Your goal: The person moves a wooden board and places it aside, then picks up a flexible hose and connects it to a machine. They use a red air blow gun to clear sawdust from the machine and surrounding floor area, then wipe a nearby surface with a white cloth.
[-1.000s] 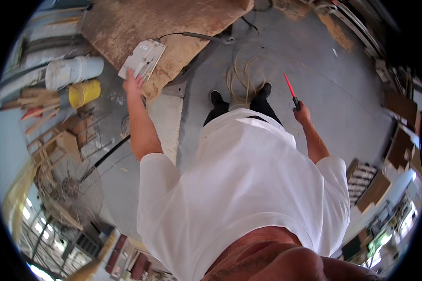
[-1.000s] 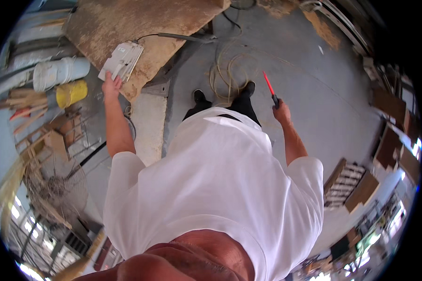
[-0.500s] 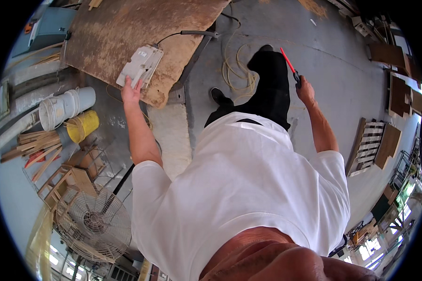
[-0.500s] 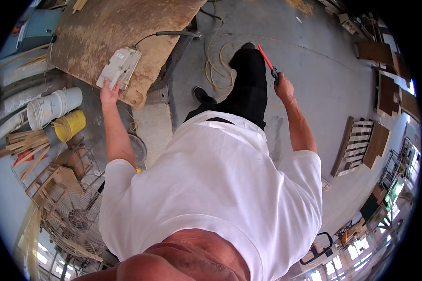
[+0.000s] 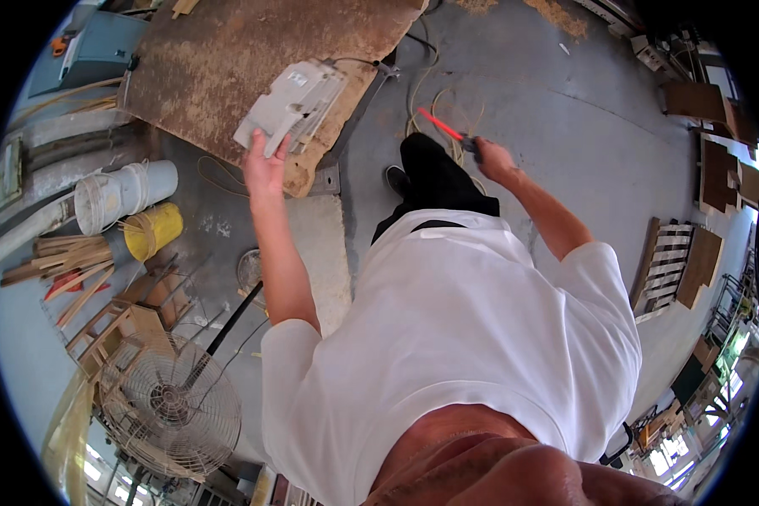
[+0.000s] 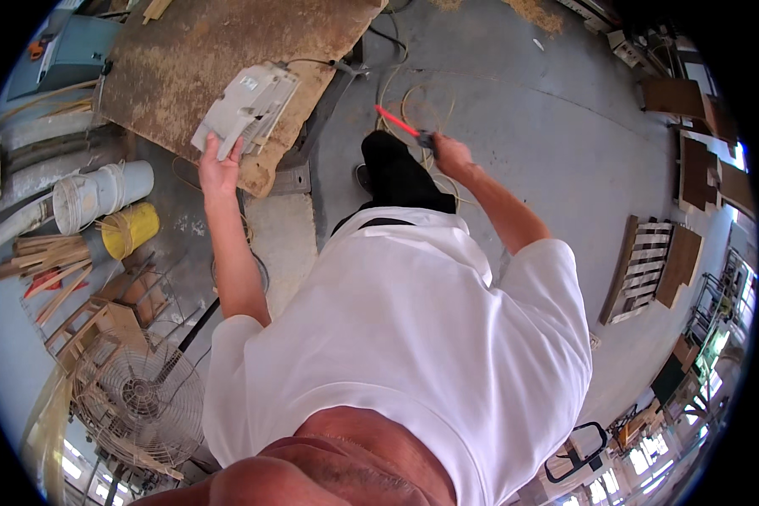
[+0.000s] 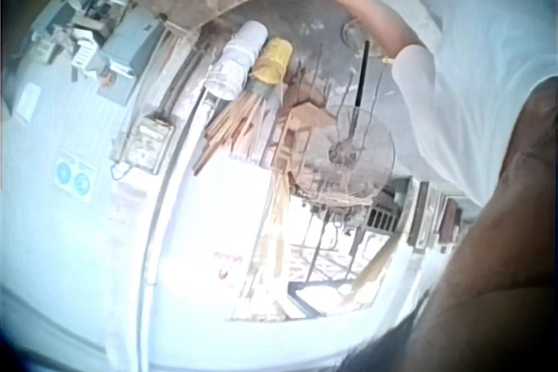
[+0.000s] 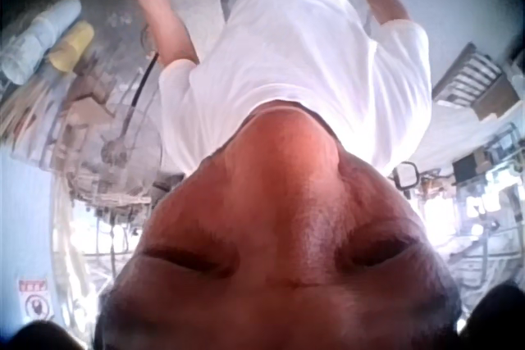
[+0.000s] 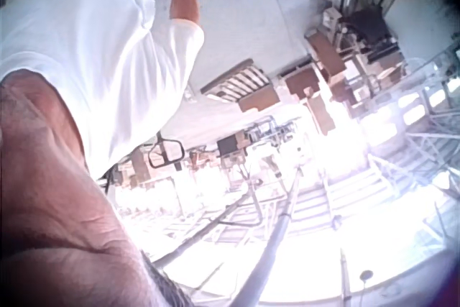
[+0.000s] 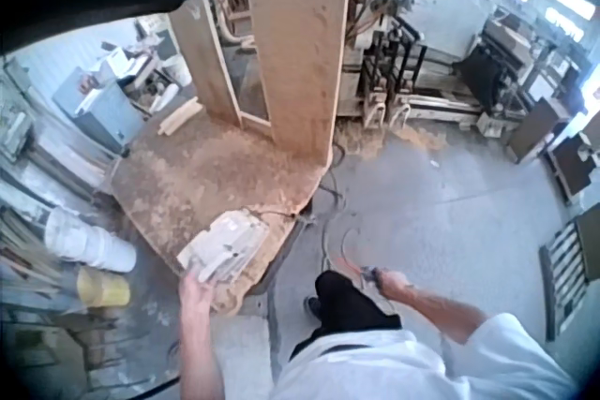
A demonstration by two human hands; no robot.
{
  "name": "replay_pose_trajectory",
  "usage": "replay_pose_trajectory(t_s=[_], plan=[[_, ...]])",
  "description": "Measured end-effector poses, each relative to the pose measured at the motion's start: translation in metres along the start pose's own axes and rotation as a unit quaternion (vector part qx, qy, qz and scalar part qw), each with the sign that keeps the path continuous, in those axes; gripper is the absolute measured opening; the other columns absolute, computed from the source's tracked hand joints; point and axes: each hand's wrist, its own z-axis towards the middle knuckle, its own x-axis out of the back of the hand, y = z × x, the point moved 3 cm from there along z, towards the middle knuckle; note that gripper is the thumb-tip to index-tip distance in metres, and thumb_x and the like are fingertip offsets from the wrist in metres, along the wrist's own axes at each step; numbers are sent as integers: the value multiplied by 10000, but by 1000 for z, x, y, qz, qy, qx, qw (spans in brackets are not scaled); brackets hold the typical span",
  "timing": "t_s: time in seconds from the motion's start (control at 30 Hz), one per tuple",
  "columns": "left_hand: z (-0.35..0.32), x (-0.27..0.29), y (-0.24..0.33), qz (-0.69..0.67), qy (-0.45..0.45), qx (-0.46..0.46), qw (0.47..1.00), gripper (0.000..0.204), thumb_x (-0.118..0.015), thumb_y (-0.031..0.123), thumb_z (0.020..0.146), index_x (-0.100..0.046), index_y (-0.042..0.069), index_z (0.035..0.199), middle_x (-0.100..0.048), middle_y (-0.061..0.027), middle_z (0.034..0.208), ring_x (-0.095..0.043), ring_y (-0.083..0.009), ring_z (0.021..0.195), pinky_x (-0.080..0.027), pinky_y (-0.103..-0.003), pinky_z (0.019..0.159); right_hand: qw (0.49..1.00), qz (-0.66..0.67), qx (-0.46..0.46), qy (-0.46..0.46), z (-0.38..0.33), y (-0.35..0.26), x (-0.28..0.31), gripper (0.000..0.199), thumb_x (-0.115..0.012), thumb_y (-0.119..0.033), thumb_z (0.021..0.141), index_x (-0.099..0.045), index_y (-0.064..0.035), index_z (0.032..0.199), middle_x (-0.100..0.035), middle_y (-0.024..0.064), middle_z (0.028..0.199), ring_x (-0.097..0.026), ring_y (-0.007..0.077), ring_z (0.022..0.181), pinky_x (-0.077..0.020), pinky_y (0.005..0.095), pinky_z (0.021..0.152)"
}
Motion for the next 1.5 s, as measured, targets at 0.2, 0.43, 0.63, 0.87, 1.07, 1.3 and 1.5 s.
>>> replay_pose_trajectory(t_s=[0.2, 0.43, 0.63, 0.87, 1.07, 1.3, 1.5], plan=[[-74, -102, -4, 15, -120, 39, 992, 326, -543, 178, 914, -485, 33, 1201, -565, -103, 1156, -596, -250, 1005, -559, -394, 779, 992, 107, 62, 33, 68, -109, -2, 288, -594, -182, 778, -533, -63, 1033, -615, 199, 956, -578, 398, 906, -467, 477, 758], [-133, -146, -19, 83, -212, 100, 969, 349, -512, 220, 932, -475, 47, 1232, -570, -100, 1166, -605, -223, 996, -563, -368, 753, 808, 425, 216, 346, 129, -161, 38, 318, -617, -294, 831, -550, -61, 1038, -602, 84, 836, -583, 218, 745, -456, 359, 636], [-155, -81, -19, 107, -181, 121, 970, 376, -517, 239, 928, -472, 44, 1246, -579, -104, 1159, -622, -220, 962, -565, -358, 731, 544, 694, 1, 473, 125, -140, 80, 271, -650, -292, 849, -514, -58, 853, -511, -12, 622, -474, 91, 520, -374, 251, 456], [-67, -14, 10, 106, -153, 124, 975, 342, -487, 210, 940, -485, 32, 1232, -589, -111, 1150, -614, -240, 992, -570, -373, 747, 612, 568, -35, 549, 149, -158, 90, 328, -679, -307, 830, -537, -15, 873, -501, -3, 701, -449, 97, 649, -399, 265, 585], [55, 20, 60, 205, -146, 133, 959, 347, -536, 191, 921, -488, 10, 1214, -594, -110, 1134, -620, -247, 969, -564, -368, 743, 606, 507, -90, 606, 218, -159, 12, 401, -713, -289, 794, -566, 4, 1026, -582, 82, 847, -545, 184, 778, -447, 308, 738], [136, 69, 53, 306, -84, 192, 929, 370, -586, 189, 895, -493, 31, 1217, -584, -104, 1134, -588, -247, 1018, -525, -370, 793, 706, 497, -88, 498, 237, -241, -17, 416, -710, -158, 733, -546, -54, 1102, -572, 158, 994, -566, 323, 921, -453, 374, 807], [150, -10, 67, 778, -61, -197, 593, 542, -653, 257, 835, -459, -42, 1244, -532, -182, 1205, -554, -293, 1071, -420, -356, 934, 722, 479, -14, 499, 228, -237, -14, 496, -572, 38, 626, -507, -53, 1109, -544, 176, 1043, -543, 369, 944, -447, 413, 814]])
